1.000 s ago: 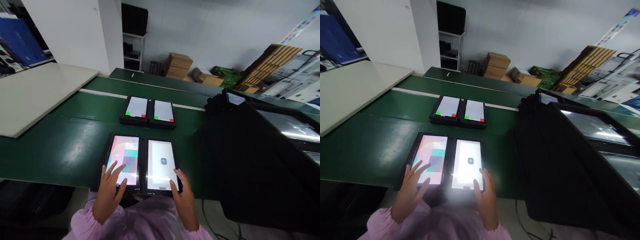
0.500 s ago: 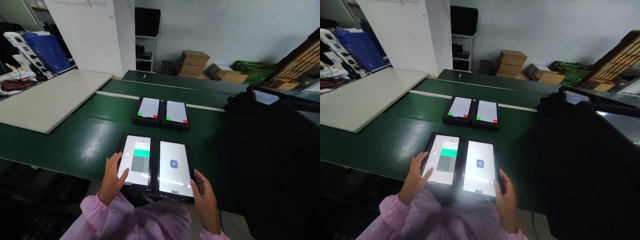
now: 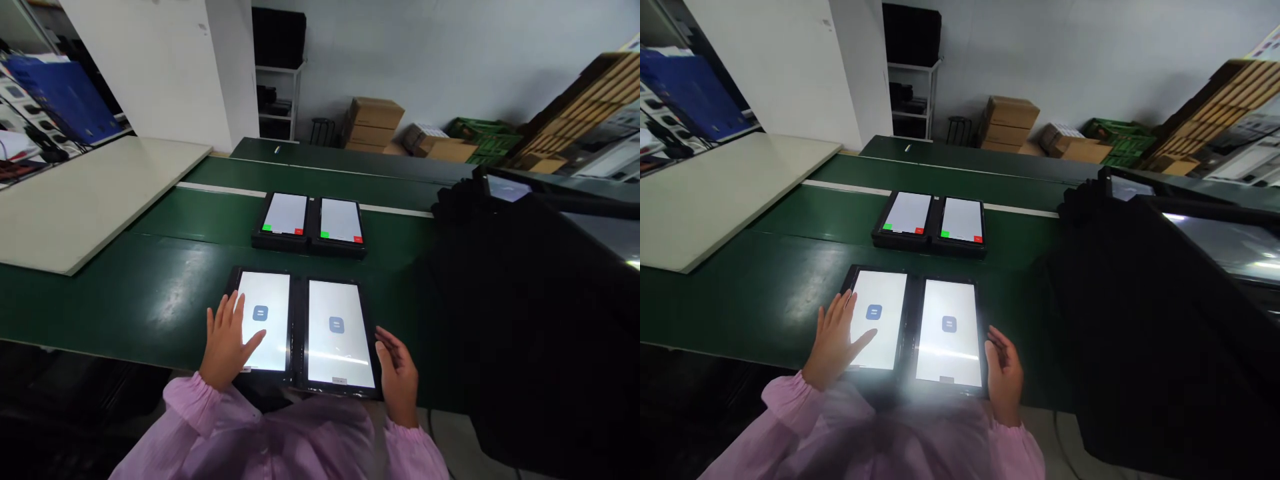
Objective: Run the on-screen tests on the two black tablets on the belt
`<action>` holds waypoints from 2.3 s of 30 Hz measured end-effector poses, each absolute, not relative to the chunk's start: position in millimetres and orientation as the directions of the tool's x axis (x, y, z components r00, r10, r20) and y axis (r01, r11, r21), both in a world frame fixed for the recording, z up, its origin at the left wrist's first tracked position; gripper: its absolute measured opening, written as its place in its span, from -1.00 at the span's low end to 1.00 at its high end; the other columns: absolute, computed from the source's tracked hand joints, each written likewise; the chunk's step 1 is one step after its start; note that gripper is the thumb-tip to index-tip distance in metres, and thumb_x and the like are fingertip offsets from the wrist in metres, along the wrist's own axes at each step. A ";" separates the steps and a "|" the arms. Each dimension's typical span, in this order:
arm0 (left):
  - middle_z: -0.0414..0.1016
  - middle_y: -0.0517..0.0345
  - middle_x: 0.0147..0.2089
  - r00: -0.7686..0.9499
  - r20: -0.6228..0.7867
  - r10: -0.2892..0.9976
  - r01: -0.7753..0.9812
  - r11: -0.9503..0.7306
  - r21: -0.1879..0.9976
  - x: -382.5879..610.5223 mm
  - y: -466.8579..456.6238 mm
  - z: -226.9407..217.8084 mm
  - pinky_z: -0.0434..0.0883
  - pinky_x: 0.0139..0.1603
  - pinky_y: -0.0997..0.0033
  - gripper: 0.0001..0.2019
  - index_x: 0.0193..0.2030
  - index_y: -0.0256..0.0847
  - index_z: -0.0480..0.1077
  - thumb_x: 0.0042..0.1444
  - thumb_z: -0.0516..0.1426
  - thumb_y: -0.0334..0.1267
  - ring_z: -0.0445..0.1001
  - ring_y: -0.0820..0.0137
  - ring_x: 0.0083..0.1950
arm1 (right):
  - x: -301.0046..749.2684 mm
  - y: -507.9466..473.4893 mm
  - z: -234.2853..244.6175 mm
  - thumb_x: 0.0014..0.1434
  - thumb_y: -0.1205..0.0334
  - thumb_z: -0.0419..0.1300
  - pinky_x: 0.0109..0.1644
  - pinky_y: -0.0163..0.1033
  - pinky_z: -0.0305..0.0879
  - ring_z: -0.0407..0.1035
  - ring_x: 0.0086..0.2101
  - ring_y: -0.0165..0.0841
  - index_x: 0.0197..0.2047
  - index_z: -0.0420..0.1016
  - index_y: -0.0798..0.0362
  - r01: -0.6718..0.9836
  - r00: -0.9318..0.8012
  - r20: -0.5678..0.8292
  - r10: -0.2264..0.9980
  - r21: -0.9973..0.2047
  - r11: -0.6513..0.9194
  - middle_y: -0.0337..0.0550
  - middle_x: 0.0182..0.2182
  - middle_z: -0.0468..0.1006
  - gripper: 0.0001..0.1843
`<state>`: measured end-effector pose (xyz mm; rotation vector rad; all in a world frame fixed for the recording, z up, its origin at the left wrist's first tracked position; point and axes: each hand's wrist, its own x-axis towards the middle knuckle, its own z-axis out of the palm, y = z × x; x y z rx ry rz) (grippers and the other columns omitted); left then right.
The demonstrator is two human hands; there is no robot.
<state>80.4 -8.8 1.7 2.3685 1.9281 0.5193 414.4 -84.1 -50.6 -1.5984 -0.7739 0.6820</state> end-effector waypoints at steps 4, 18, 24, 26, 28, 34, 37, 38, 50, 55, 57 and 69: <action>0.09 -0.17 0.45 0.125 0.273 0.954 0.888 -0.231 0.398 80.5 -12.3 7.8 -0.05 0.43 -0.37 -0.37 0.44 -0.18 -0.05 0.33 0.00 0.00 -0.01 -0.01 0.49 | 414.9 -84.6 -52.3 0.16 -0.13 0.26 0.18 0.08 0.29 0.40 0.06 -0.08 0.08 0.49 0.10 0.109 0.613 -0.006 0.790 -0.990 -0.092 0.09 0.06 0.51 -0.44; 0.43 -0.01 0.22 0.612 0.188 0.768 0.560 -0.589 0.583 191.5 -9.0 28.3 0.05 0.48 -0.19 -0.59 0.26 -0.16 0.23 0.29 -0.01 -0.33 0.23 0.20 0.39 | 418.1 -69.5 -48.1 0.19 -0.10 0.19 0.19 0.12 0.30 0.36 0.08 -0.10 0.19 0.32 0.13 0.257 0.515 0.093 0.852 -0.965 -0.050 0.17 0.15 0.42 -0.37; 0.49 -0.06 0.13 0.731 0.179 0.658 0.548 -0.723 0.421 241.7 17.5 21.6 -0.02 0.46 -0.35 -0.62 0.14 -0.24 0.32 0.19 -0.03 -0.45 0.15 0.06 0.42 | 407.9 -51.1 -16.7 0.32 0.11 0.05 0.25 0.11 0.23 0.34 0.12 -0.15 0.21 0.32 0.07 0.643 0.260 0.305 0.916 -0.762 0.071 0.04 0.08 0.49 -0.56; 0.49 -0.03 0.12 0.735 0.192 0.650 0.540 -0.733 0.413 243.2 19.8 20.3 -0.03 0.46 -0.34 -0.62 0.12 -0.24 0.32 0.18 -0.05 -0.47 0.16 0.07 0.42 | 405.5 -45.8 -12.5 0.30 0.20 0.02 0.21 0.13 0.27 0.37 0.07 -0.13 0.12 0.40 0.08 0.736 0.170 0.354 0.920 -0.666 0.120 0.02 0.01 0.54 -0.63; 0.47 0.01 0.16 0.733 0.216 0.645 0.527 -0.739 0.419 242.8 20.5 19.8 -0.05 0.48 -0.29 -0.60 0.14 -0.22 0.30 0.18 -0.06 -0.48 0.12 0.10 0.44 | 404.8 -43.0 -12.5 0.30 0.23 0.00 0.18 0.11 0.30 0.39 0.05 -0.13 0.09 0.42 0.09 0.772 0.143 0.389 0.910 -0.619 0.143 0.03 -0.01 0.54 -0.65; 0.49 -0.05 0.12 0.749 0.171 0.640 0.542 -0.740 0.399 245.1 22.5 21.0 -0.09 0.48 -0.31 -0.57 0.14 -0.26 0.30 0.13 -0.03 -0.48 0.12 0.08 0.44 | 407.7 -42.8 -19.5 0.35 0.18 -0.01 0.23 0.11 0.25 0.32 0.12 -0.13 0.14 0.39 0.12 0.773 0.207 0.420 0.884 -0.624 0.115 0.06 0.06 0.49 -0.62; 0.47 -0.01 0.15 0.723 0.201 0.661 0.548 -0.726 0.414 237.3 20.8 27.5 -0.06 0.48 -0.32 -0.59 0.14 -0.23 0.28 0.15 -0.03 -0.47 0.14 0.09 0.43 | 408.3 -43.7 -20.8 0.32 0.24 -0.03 0.25 0.15 0.22 0.32 0.12 -0.11 0.11 0.41 0.14 0.781 0.135 0.379 0.916 -0.610 0.137 0.08 0.05 0.49 -0.63; 0.47 0.01 0.16 0.705 0.214 0.676 0.559 -0.716 0.419 232.3 19.4 30.4 -0.05 0.47 -0.31 -0.58 0.15 -0.22 0.27 0.14 -0.03 -0.48 0.14 0.09 0.43 | 408.2 -44.8 -20.7 0.33 0.24 -0.03 0.25 0.15 0.22 0.32 0.12 -0.12 0.11 0.40 0.14 0.776 0.139 0.373 0.918 -0.616 0.133 0.08 0.05 0.49 -0.63; 0.48 0.09 0.14 0.571 0.233 0.787 0.622 -0.600 0.503 179.0 -4.3 38.5 -0.02 0.47 -0.25 -0.58 0.15 -0.12 0.24 0.16 -0.02 -0.49 0.23 0.21 0.37 | 399.5 -61.3 -24.9 0.39 0.16 -0.01 0.19 0.07 0.31 0.34 0.07 -0.17 0.13 0.37 0.10 0.707 0.243 0.385 0.890 -0.699 0.109 0.04 0.04 0.49 -0.66; 0.45 0.09 0.18 0.565 0.216 0.796 0.632 -0.586 0.507 175.8 -9.0 32.6 -0.02 0.47 -0.25 -0.59 0.16 -0.11 0.20 0.18 -0.03 -0.48 0.22 0.21 0.38 | 391.3 -52.3 -20.7 0.40 0.22 -0.01 0.22 0.09 0.27 0.31 0.11 -0.17 0.17 0.33 0.09 0.773 0.131 0.423 0.896 -0.610 0.175 0.02 0.07 0.47 -0.66; 0.44 0.09 0.18 0.567 0.211 0.796 0.629 -0.584 0.513 175.2 -10.4 30.4 -0.02 0.48 -0.24 -0.59 0.16 -0.11 0.20 0.19 -0.03 -0.48 0.22 0.22 0.38 | 388.2 -49.6 -20.8 0.39 0.23 -0.01 0.27 0.16 0.21 0.28 0.15 -0.15 0.20 0.31 0.11 0.805 0.061 0.422 0.905 -0.557 0.205 0.04 0.09 0.46 -0.64; 0.42 0.09 0.20 0.550 0.197 0.811 0.631 -0.559 0.538 169.9 -14.6 23.6 -0.03 0.49 -0.24 -0.59 0.19 -0.09 0.17 0.21 -0.03 -0.45 0.21 0.24 0.39 | 392.4 -51.9 -24.6 0.42 0.21 -0.03 0.32 0.21 0.16 0.25 0.20 -0.15 0.22 0.28 0.14 0.834 0.127 0.469 0.874 -0.527 0.162 0.09 0.16 0.40 -0.62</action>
